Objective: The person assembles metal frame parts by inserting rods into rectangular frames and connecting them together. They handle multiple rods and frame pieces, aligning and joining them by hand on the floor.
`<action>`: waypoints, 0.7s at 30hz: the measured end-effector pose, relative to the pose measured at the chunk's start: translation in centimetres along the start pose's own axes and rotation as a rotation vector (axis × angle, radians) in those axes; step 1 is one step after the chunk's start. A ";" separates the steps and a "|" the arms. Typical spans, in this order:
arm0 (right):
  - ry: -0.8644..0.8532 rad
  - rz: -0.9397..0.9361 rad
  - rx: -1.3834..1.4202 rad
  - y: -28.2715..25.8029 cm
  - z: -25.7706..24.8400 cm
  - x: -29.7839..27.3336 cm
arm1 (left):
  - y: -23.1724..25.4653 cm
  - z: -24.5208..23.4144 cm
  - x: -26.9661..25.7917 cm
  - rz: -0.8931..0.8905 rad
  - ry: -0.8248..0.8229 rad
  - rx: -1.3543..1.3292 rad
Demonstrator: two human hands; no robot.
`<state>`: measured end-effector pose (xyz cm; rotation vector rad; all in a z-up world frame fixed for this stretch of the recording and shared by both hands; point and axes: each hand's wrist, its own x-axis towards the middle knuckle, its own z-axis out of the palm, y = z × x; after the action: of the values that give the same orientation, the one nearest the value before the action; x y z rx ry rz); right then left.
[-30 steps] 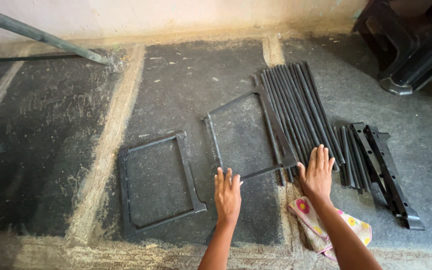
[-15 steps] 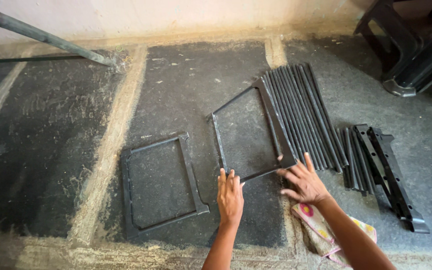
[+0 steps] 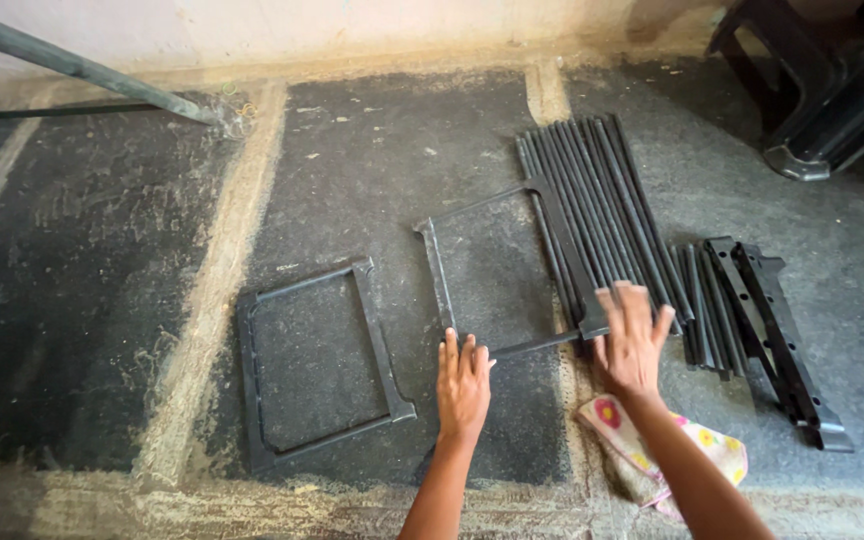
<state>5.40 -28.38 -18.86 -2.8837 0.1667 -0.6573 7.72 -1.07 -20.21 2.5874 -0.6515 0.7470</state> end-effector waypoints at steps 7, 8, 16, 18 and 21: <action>0.136 0.427 0.118 -1.1 0.9 -2.6 | -0.3 0.6 -0.2 0.001 0.010 -0.007; 0.123 0.450 0.115 -1.0 1.1 -2.6 | -0.3 0.6 -0.2 0.000 0.005 -0.008; 0.123 0.361 0.093 -0.4 1.9 -2.3 | -0.2 0.4 -0.1 -0.011 0.009 -0.011; 0.099 0.349 0.072 -0.4 1.9 -2.3 | -0.2 0.4 -0.1 -0.022 -0.002 -0.010; 0.074 0.336 0.072 -0.4 1.8 -2.2 | -0.2 0.4 -0.2 -0.026 0.011 -0.024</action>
<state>4.29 -27.37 -21.33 -2.6717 0.6081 -0.6875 7.85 -1.05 -20.70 2.5636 -0.6181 0.7397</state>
